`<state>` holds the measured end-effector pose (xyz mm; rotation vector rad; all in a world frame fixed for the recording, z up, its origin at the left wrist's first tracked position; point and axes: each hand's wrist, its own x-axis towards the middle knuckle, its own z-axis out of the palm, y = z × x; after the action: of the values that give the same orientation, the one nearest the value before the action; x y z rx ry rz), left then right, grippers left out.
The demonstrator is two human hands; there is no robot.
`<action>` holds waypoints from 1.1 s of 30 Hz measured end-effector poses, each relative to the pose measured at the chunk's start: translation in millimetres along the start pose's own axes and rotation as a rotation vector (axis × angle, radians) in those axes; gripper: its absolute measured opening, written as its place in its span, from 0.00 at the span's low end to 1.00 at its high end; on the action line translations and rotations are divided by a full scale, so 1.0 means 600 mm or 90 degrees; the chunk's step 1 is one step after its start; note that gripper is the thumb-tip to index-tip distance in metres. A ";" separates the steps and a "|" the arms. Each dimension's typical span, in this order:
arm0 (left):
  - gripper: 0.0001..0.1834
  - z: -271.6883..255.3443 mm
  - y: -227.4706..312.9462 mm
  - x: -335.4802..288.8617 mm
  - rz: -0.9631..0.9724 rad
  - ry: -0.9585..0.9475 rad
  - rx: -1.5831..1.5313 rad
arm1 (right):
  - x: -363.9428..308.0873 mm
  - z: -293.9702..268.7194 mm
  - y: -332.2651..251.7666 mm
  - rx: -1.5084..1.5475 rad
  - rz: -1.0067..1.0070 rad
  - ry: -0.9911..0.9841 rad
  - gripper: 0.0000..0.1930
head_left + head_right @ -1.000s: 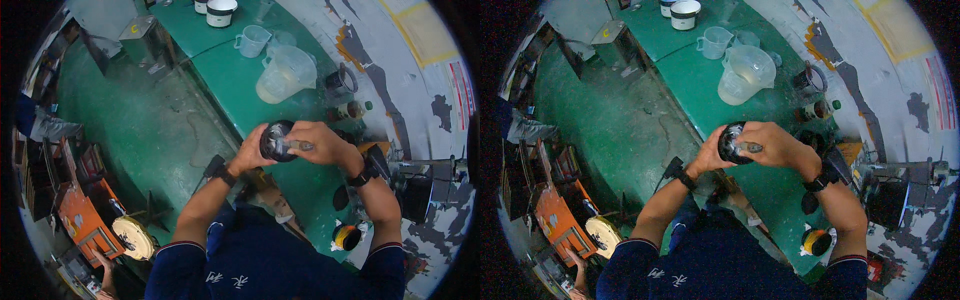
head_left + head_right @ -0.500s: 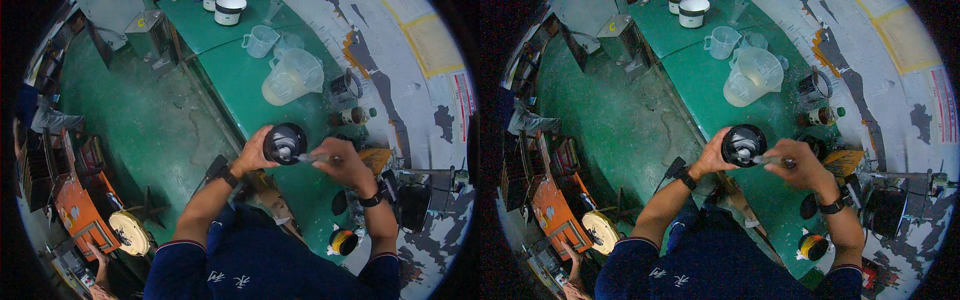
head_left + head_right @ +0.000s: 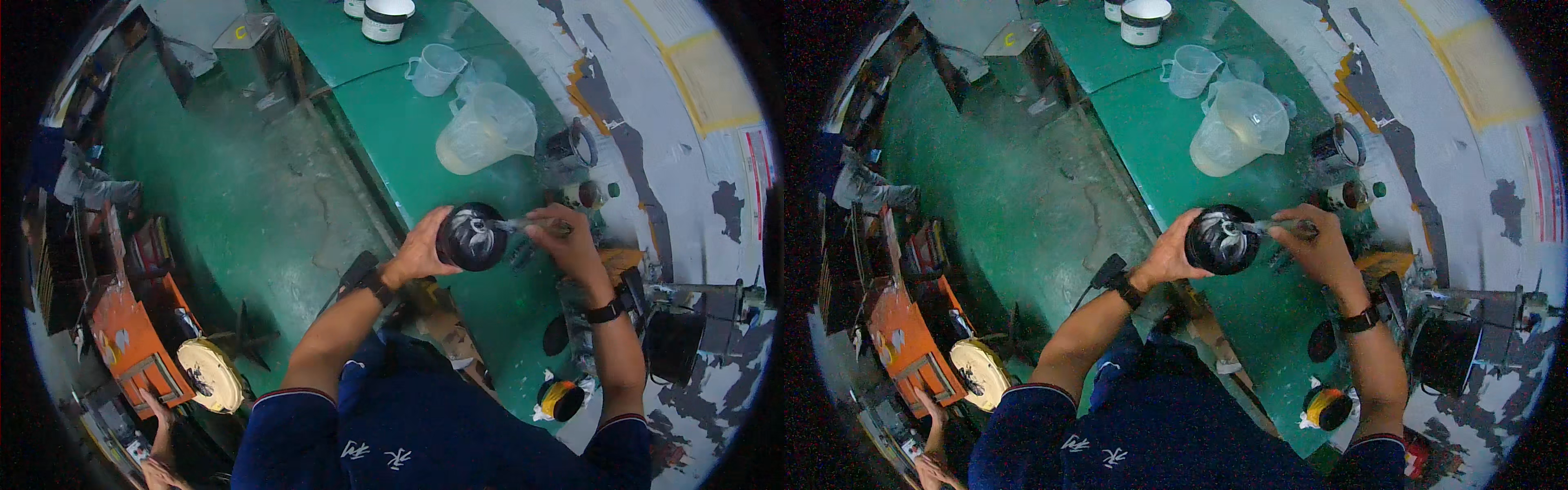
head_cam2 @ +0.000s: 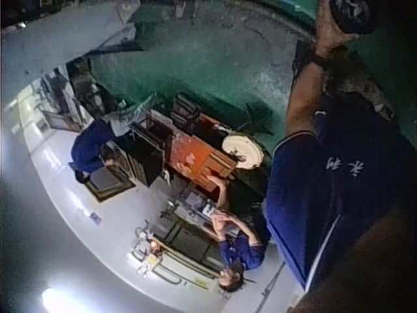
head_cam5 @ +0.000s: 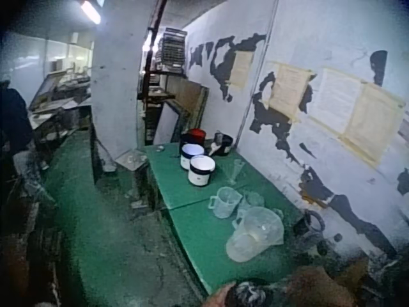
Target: The recorder is mixing white paint or liquid with a darker substance in a small container using a stir stick.
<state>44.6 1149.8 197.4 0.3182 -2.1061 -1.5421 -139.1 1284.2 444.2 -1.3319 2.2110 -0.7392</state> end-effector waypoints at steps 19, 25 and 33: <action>0.67 0.001 -0.003 -0.003 -0.002 -0.007 -0.001 | -0.050 -0.008 -0.004 0.243 0.147 0.028 0.13; 0.74 0.020 -0.005 -0.024 0.036 0.081 0.023 | 0.005 -0.018 -0.068 -0.033 -0.106 -0.006 0.13; 0.72 0.058 -0.011 -0.021 0.079 0.124 0.006 | 0.017 0.004 -0.014 -0.196 -0.154 -0.066 0.12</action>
<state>36.5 1181.9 179.9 0.3213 -1.9458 -1.3727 -136.6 1271.1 446.6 -1.7683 2.1673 -0.4081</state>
